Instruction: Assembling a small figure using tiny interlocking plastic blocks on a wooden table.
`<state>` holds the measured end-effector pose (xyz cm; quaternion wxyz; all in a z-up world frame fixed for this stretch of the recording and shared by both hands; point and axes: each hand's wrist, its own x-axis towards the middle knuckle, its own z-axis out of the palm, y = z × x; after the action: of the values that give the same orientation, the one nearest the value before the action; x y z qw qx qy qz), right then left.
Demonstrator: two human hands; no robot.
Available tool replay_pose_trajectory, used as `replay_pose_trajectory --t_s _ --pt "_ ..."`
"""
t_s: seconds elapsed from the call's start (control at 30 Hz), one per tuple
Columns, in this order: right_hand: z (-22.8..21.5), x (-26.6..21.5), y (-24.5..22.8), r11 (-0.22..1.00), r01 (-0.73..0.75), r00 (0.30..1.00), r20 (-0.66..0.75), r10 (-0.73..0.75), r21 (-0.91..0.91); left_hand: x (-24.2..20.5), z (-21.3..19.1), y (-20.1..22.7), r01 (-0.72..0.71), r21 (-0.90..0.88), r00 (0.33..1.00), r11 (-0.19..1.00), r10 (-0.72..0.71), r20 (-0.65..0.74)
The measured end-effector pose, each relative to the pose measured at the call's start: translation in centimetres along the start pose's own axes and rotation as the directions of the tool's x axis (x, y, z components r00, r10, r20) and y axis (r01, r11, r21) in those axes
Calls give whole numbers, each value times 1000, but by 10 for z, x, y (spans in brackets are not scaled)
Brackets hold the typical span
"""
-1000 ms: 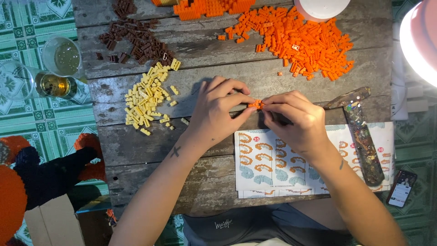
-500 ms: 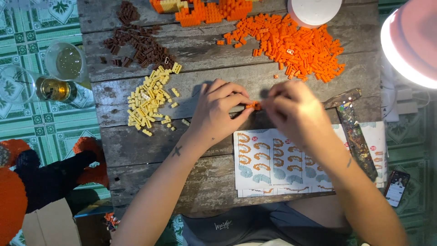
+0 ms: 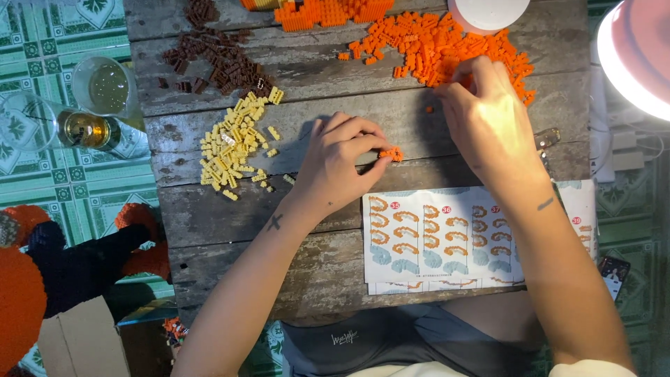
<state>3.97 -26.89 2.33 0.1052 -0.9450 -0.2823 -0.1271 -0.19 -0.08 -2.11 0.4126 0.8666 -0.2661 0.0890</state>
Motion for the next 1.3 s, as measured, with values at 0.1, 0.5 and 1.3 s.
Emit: replay_pose_trajectory --t_s 0.1,0.5,1.3 --pt "1 1 1 1000 5 1000 13 -5 25 1 0 0 -19 7 1000 1000 19 -6" --pt "-15 -17 -13 959 33 998 -69 -14 281 1 -1 0 -14 15 1000 1000 14 3" --pt "-11 -51 -54 944 -17 993 -102 53 328 7 -12 12 71 -69 997 995 -68 35"
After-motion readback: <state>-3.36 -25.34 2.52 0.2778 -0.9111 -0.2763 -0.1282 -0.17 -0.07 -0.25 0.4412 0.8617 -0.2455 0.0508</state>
